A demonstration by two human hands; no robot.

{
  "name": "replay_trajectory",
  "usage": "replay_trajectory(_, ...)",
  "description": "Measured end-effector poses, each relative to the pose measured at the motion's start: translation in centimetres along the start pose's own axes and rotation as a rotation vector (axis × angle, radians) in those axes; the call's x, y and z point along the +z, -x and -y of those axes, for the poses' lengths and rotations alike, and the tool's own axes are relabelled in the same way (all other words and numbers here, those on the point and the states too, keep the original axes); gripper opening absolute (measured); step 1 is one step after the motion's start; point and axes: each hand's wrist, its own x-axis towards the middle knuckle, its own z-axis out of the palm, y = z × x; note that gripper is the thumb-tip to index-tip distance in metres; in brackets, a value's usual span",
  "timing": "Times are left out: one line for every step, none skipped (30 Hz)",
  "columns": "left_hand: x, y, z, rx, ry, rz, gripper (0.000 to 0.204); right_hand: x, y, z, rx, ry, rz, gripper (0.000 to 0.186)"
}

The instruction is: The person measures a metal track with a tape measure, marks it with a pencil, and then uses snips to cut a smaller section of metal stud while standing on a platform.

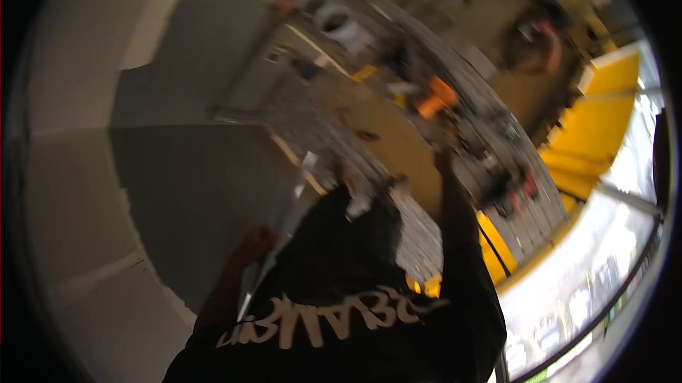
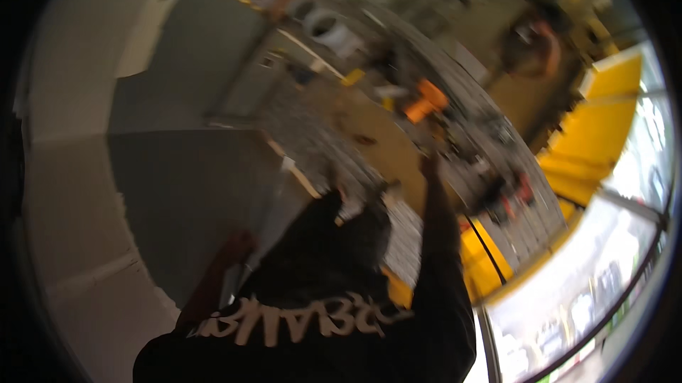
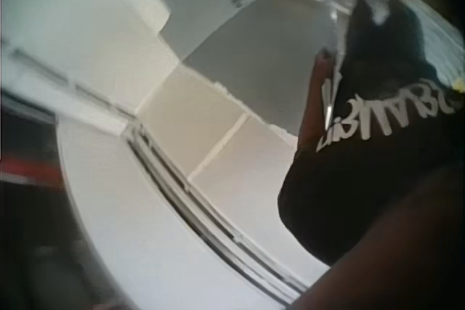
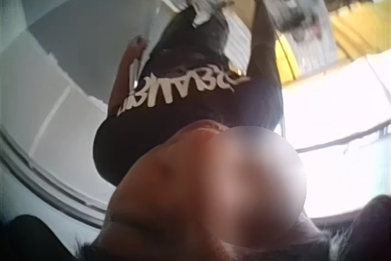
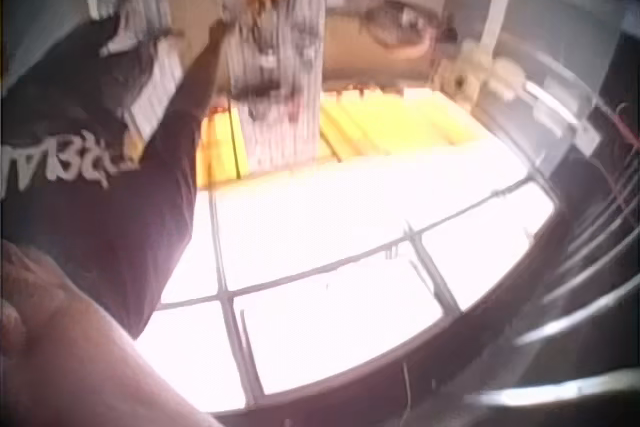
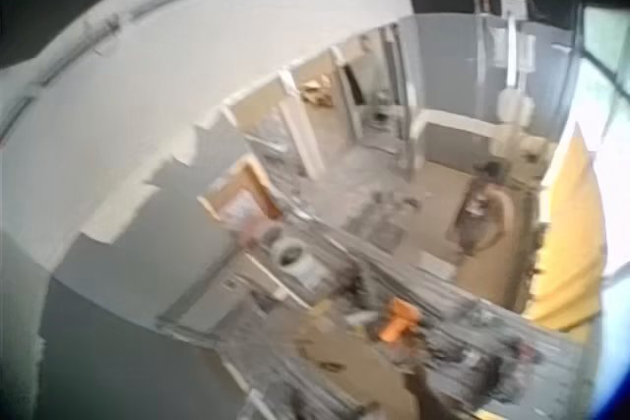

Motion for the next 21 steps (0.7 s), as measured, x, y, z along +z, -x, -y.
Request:
replay_trajectory(1.5,1.9,-2.7,-0.204,-0.054,0.049,0.049,-1.7,-2.1,1.8,0.007,-0.131,0.003,0.027)
replay_trajectory(1.8,3.3,-5.3,-0.122,0.046,0.099,0.058,-3.0,-3.5,3.0,0.023,-0.217,-0.001,0.027)
replay_trajectory(2.4,2.0,-2.5,-0.075,-0.086,0.13,0.063,-3.9,-4.9,4.2,0.038,-0.283,-0.001,0.028)
replay_trajectory(2.3,1.0,-3.0,0.109,-0.345,0.085,0.063,-4.1,-6.1,4.5,0.078,-0.31,-0.014,0.028)
replay_trajectory(2.1,1.2,-4.1,0.069,-0.276,0.13,0.062,-4.2,-7.0,4.6,0.108,-0.323,-0.003,0.028)
replay_trajectory(1.9,1.6,-4.9,0.042,-0.201,0.184,0.06,-4.4,-8.0,4.8,0.136,-0.319,0.005,0.029)
replay_trajectory(1.9,1.6,-4.4,0.004,-0.181,0.177,0.058,-4.6,-8.9,4.7,0.163,-0.311,0.016,0.03)
replay_trajectory(1.5,2.2,-3.8,-0.028,-0.167,0.173,0.055,-4.7,-10.0,5.5,0.18,-0.306,0.022,0.03)
replay_trajectory(1.3,3.6,-3.5,-0.046,-0.143,0.11,0.055,-5.1,-11.1,6.2,0.181,-0.292,0.03,0.031)
replay_trajectory(1.7,4.6,-3.8,-0.018,-0.069,0.067,0.054,-5.3,-11.9,6.5,0.182,-0.283,0.038,0.032)
replay_trajectory(2.1,5.1,-4.1,0.013,-0.006,0.032,0.052,-5.3,-12.9,6.8,0.192,-0.27,0.045,0.032)
replay_trajectory(3.0,5.4,-2.7,0.055,0.155,-0.034,0.047,-5.3,-13.7,7.0,0.18,-0.252,0.047,0.033)
replay_trajectory(3.2,5.1,-1.7,0.054,0.164,-0.048,0.047,-5.4,-14.1,6.8,0.184,-0.228,0.045,0.034)
replay_trajectory(3.3,4.8,-0.7,-0.002,0.218,-0.057,0.045,-5.5,-14.8,6.8,0.183,-0.205,0.041,0.035)
replay_trajectory(3.2,4.6,-0.2,-0.055,0.268,-0.052,0.044,-5.4,-14.7,6.1,0.191,-0.184,0.041,0.036)
replay_trajectory(3.3,4.4,0.1,-0.05,0.275,-0.054,0.044,-5.3,-15.2,5.8,0.191,-0.152,0.04,0.037)
replay_trajectory(3.3,4.3,0.3,-0.07,0.33,-0.058,0.041,-5.2,-15.5,5.6,0.19,-0.139,0.031,0.038)
replay_trajectory(3.1,4.0,0.2,-0.086,0.381,-0.055,0.039,-5.2,-15.6,4.8,0.194,-0.126,0.027,0.039)
replay_trajectory(2.5,3.8,0.0,-0.075,0.379,-0.05,0.039,-5.2,-15.4,4.2,0.207,-0.123,0.014,0.041)
replay_trajectory(1.8,3.6,-0.4,-0.08,0.312,-0.074,0.036,-5.4,-15.5,3.6,0.214,-0.124,-0.005,0.042)
replay_trajectory(0.9,3.5,-0.7,-0.085,0.239,-0.087,0.033,-5.6,-14.7,2.7,0.23,-0.129,-0.018,0.043)
